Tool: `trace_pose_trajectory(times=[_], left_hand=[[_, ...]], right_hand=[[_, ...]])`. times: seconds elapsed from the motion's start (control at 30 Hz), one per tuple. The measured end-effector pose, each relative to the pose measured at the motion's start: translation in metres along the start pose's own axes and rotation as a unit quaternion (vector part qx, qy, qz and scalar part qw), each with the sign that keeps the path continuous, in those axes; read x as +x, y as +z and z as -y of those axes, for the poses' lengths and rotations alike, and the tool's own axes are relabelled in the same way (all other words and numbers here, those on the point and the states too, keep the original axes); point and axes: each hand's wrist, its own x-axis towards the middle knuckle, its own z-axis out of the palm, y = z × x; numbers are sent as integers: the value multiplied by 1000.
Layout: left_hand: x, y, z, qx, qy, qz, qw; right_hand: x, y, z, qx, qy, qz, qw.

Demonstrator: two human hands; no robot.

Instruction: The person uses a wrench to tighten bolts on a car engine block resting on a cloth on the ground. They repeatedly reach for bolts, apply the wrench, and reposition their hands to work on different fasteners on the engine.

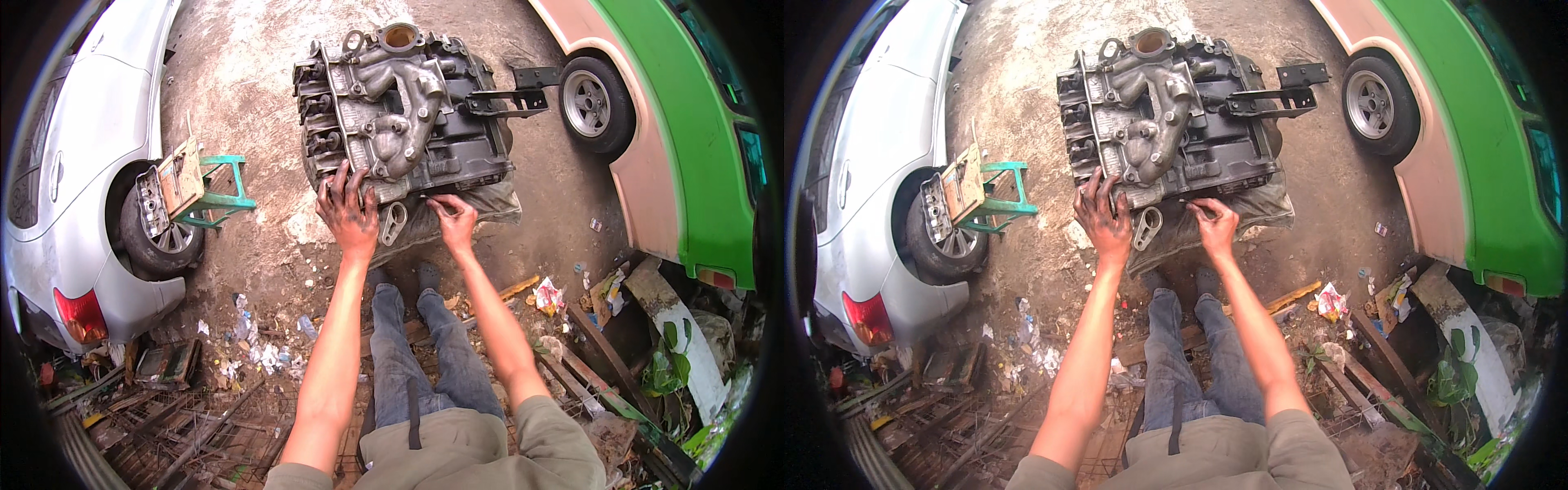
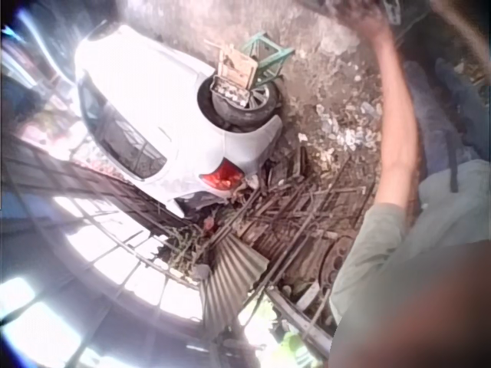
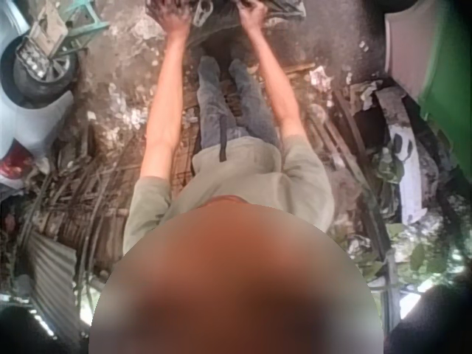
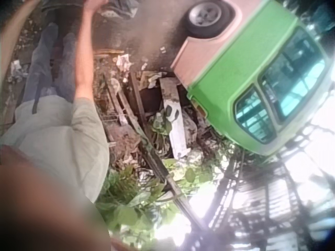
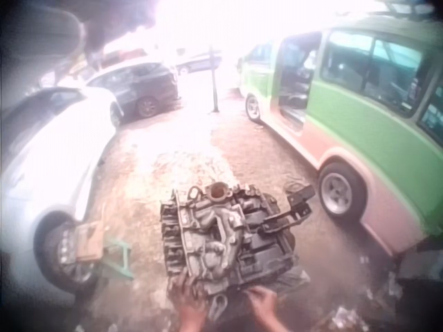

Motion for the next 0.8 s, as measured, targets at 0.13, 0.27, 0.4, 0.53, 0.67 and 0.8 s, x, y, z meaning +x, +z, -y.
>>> trace_pose_trajectory(times=[0.13,0.27,0.4,0.53,0.67,0.8], left_hand=[[0,0,0,3,9,-4,1000],[0,1,0,9,6,-8,1000],[0,-1,0,4,5,-3,1000],[-1,1,1,0,6,-8,1000],[-2,1,2,-6,5,-11,1000],[-1,1,2,0,7,-12,1000]], right_hand=[[-34,60,-30,520,304,-66,795],[-55,93,-30,697,320,-48,640],[-55,67,-14,600,275,-64,748],[-25,-1,1,136,89,11,987],[13,-38,22,-145,-121,59,980],[24,-43,37,-308,-249,80,915]])
